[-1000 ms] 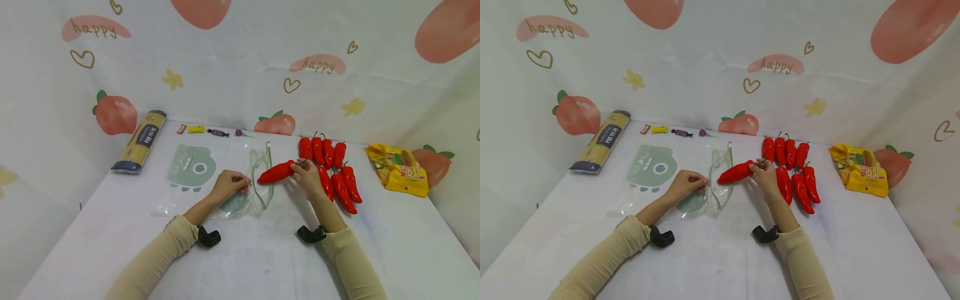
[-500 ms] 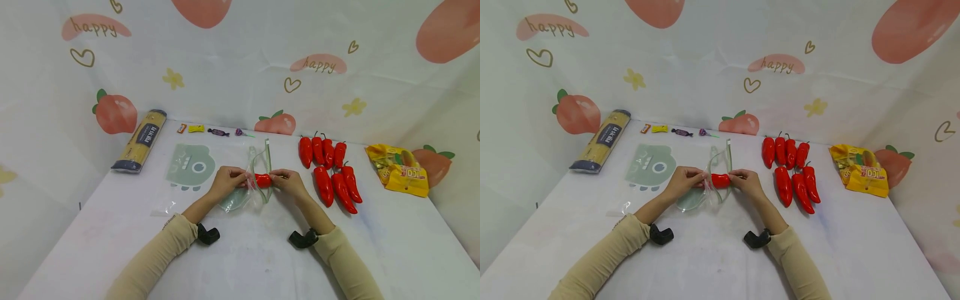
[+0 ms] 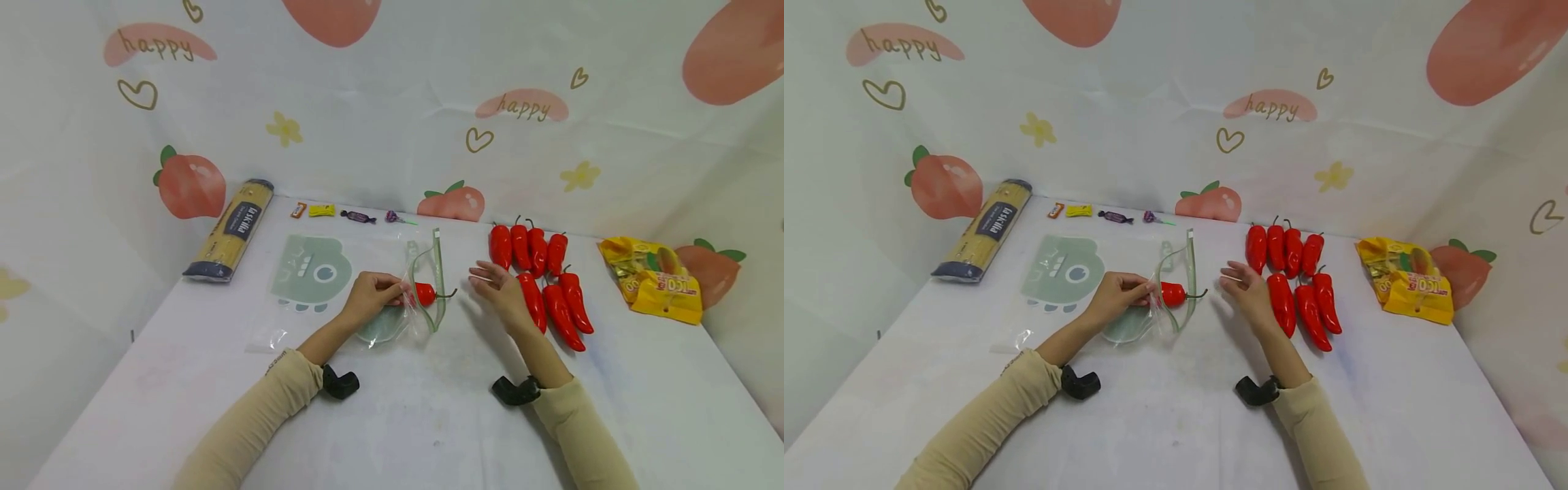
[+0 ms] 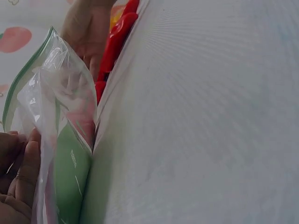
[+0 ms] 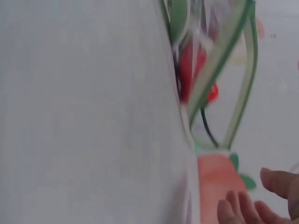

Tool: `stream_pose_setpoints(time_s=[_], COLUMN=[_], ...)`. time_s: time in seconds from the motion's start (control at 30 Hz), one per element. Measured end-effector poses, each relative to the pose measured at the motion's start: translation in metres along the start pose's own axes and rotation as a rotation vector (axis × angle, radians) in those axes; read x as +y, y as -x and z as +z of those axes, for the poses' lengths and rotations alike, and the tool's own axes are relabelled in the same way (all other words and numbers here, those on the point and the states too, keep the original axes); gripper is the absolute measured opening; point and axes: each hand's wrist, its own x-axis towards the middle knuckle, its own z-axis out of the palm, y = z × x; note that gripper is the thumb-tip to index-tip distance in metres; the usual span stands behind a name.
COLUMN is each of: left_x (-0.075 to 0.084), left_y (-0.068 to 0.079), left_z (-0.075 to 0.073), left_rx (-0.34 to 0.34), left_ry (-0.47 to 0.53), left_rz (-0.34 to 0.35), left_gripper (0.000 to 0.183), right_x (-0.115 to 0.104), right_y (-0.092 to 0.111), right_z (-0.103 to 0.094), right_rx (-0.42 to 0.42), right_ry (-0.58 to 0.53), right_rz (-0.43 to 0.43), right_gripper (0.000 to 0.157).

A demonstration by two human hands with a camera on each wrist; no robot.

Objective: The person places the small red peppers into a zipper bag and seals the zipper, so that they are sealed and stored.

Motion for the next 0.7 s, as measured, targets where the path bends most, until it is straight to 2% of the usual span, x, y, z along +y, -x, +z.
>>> stream_pose_setpoints(time_s=[0.1,0.2,0.3,0.4,0.53,0.7], left_x=[-0.001,-0.002,-0.003,-0.003,-0.003,-0.004], left_y=[0.0,-0.001,-0.001,0.0,-0.001,-0.002], left_z=[0.0,0.001,0.001,0.001,0.002,0.002], left_rx=[-0.005,-0.003,0.002,0.005,0.01,0.013], left_ry=[0.0,-0.012,-0.023,-0.022,-0.009,-0.01], left_rz=[0.002,-0.002,-0.016,-0.023,-0.008,0.015], left_gripper=[0.021,0.021,0.021,0.021,0.02,0.02], right_x=[-0.001,-0.002,-0.002,-0.001,0.004,0.011], right_y=[0.005,0.01,0.011,0.01,0.006,0.002], right_z=[-0.022,-0.041,-0.055,-0.062,-0.064,-0.064], right_rx=[0.141,0.285,0.363,0.38,0.347,0.313], right_ry=[-0.032,0.003,0.057,0.093,0.082,0.09], right_rz=[0.005,0.055,0.121,0.188,0.263,0.306], right_gripper=[0.057,0.052,0.048,0.047,0.049,0.049])
